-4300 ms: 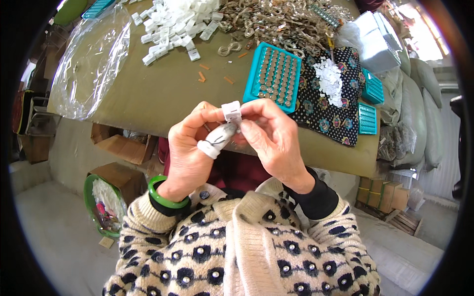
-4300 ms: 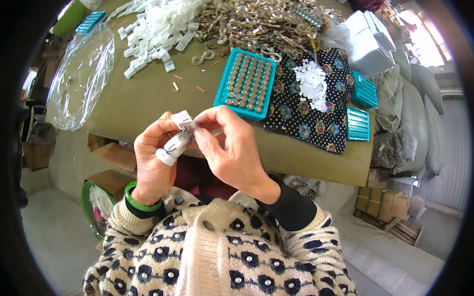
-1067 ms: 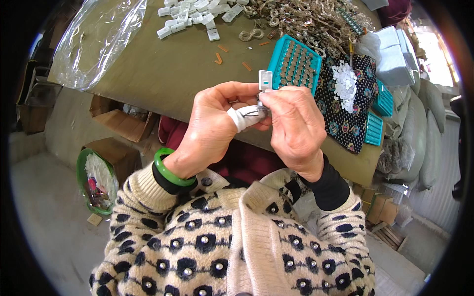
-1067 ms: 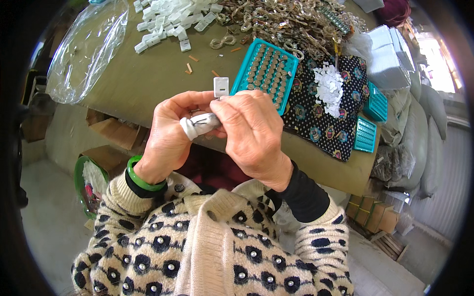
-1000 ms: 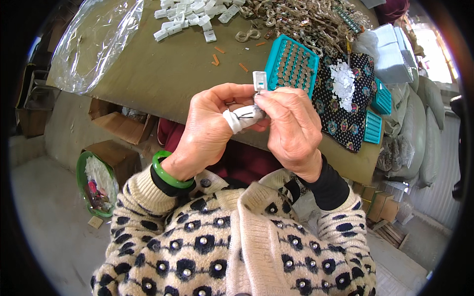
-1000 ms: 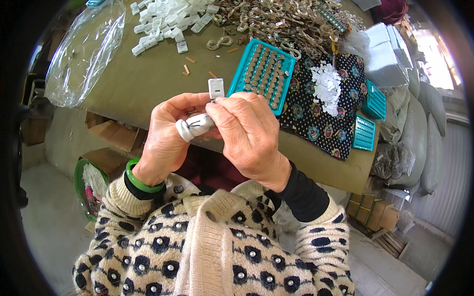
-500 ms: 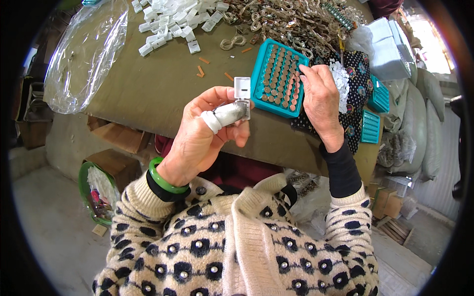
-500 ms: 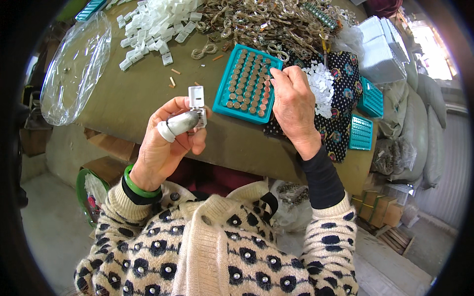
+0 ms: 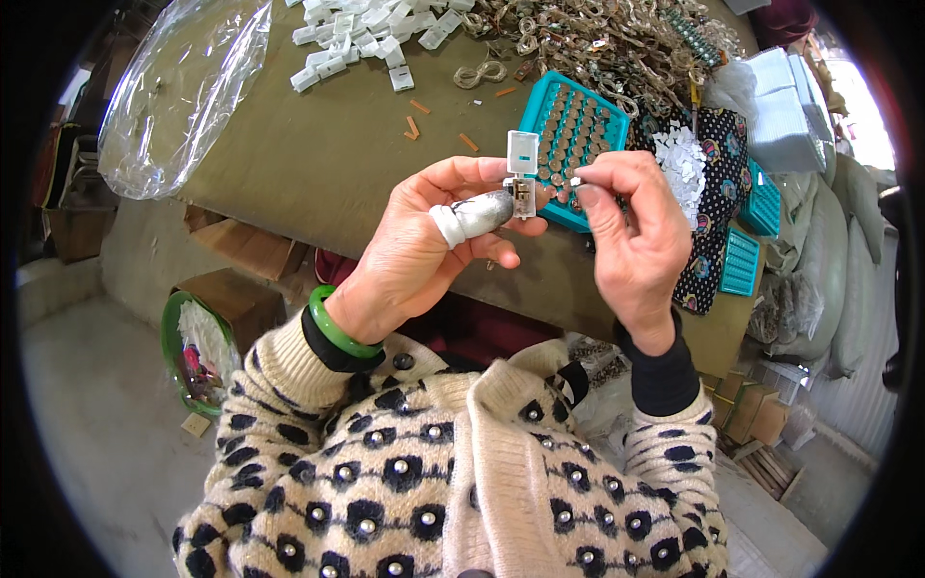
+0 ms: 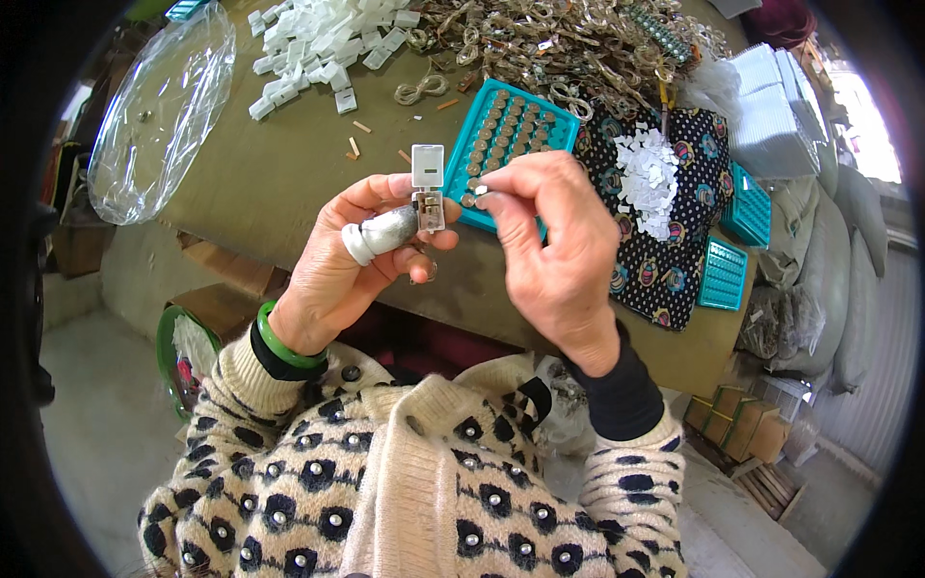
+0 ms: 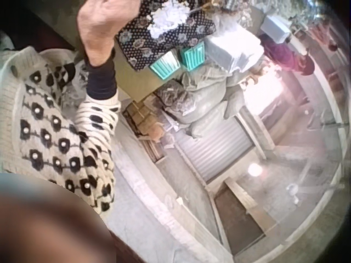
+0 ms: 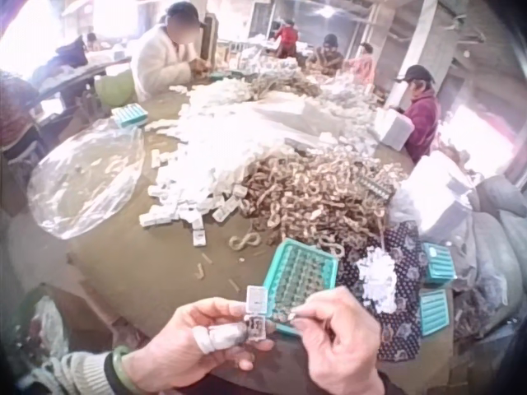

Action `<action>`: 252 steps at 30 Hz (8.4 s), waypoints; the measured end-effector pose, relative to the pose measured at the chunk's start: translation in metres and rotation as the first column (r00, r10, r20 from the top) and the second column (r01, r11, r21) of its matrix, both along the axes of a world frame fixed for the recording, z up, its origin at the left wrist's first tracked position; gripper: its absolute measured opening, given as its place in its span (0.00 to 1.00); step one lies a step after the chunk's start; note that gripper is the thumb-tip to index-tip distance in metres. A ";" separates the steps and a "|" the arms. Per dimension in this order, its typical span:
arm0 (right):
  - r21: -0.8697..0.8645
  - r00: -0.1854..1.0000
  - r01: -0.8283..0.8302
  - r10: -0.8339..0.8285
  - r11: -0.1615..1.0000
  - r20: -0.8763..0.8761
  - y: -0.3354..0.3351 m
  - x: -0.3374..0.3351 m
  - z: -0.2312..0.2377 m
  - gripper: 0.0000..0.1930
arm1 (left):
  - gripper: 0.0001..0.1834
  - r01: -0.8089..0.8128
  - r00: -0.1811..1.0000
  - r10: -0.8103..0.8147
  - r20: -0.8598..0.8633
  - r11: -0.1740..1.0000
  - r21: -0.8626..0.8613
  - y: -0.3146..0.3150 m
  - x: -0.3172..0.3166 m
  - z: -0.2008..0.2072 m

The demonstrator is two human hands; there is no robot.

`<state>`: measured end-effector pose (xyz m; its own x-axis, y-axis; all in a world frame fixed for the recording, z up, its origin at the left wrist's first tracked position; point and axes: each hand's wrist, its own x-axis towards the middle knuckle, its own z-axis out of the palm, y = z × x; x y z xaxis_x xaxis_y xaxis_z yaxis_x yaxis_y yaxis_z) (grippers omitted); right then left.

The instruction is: The person assembles small electrical components by inserting metal pins into white plastic housings and placing them into a blue tray. They also handle plastic bags and organize materials on the table.

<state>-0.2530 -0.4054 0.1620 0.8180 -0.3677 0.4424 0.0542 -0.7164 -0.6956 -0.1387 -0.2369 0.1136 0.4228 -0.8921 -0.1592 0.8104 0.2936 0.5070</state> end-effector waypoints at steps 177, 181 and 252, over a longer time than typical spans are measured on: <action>-0.640 0.875 -0.456 0.179 0.618 -0.450 -0.032 0.146 -0.026 0.10 | 0.08 -0.090 0.991 0.095 -0.097 0.995 0.053 0.019 0.022 -0.018; -0.442 0.916 -0.377 0.257 0.814 -0.308 -0.042 0.150 -0.015 0.06 | 0.09 -0.084 0.995 0.087 -0.051 0.995 0.057 0.019 0.020 -0.018; 0.608 0.985 -0.053 0.142 0.792 -0.099 0.068 0.036 -0.001 0.06 | 0.09 -0.189 0.975 0.185 0.126 0.982 0.019 0.040 0.016 0.010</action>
<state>-0.2174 -0.3374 0.1613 0.8979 -0.4380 0.0438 -0.0237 -0.1473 -0.9888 -0.1230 -0.1968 0.1237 0.5998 -0.7909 -0.1214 0.6731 0.4167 0.6110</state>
